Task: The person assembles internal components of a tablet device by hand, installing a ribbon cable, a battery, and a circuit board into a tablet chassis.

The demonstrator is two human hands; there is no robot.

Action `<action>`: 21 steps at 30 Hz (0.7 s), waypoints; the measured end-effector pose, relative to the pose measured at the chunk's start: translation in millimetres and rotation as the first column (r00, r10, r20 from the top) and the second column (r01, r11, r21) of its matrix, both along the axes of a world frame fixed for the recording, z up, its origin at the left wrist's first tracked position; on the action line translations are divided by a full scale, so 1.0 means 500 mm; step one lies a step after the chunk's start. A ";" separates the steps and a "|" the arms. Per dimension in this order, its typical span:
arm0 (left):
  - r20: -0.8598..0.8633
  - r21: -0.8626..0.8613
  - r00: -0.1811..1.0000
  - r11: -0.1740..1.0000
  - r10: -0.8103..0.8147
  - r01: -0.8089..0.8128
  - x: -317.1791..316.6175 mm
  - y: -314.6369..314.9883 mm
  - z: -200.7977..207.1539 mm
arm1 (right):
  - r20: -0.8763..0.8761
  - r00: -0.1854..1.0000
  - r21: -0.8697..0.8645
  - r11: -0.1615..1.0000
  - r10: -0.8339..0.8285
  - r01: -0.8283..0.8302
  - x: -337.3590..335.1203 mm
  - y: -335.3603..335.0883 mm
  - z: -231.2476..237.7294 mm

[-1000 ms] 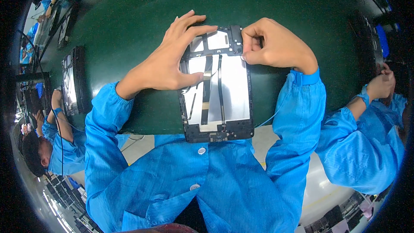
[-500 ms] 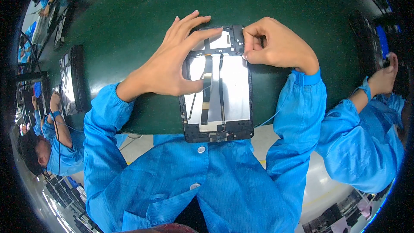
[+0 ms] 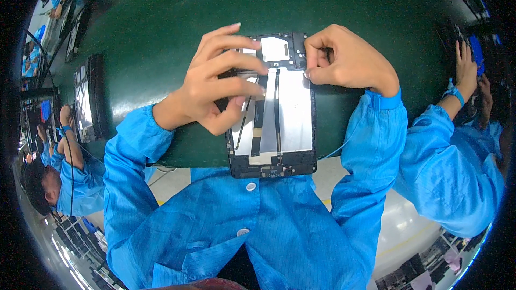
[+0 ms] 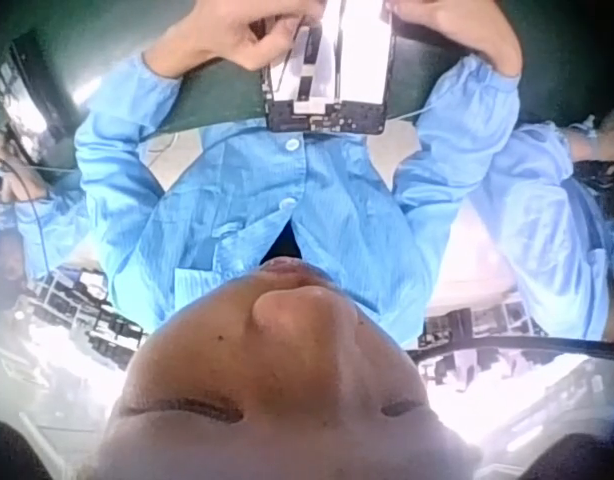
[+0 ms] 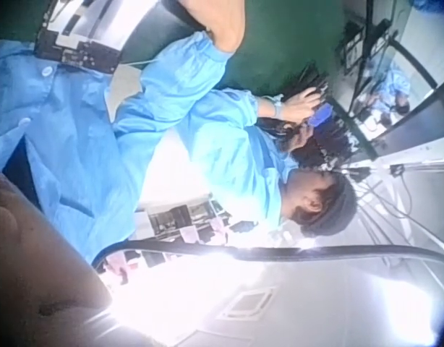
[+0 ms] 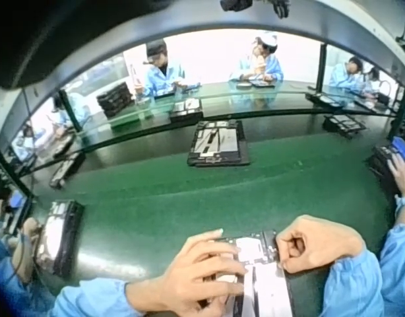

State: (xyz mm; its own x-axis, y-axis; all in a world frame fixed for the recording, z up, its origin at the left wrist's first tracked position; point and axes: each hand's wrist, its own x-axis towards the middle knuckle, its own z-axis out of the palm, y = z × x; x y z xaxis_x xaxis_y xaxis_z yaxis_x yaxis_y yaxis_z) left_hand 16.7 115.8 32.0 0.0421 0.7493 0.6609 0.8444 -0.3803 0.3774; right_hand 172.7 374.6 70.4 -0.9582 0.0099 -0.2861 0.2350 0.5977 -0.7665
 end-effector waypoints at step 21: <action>-0.175 -0.341 0.958 0.927 -0.227 0.157 -0.012 0.015 -0.021 | -0.033 0.999 -0.034 0.999 0.020 -0.021 0.001 0.014 -0.017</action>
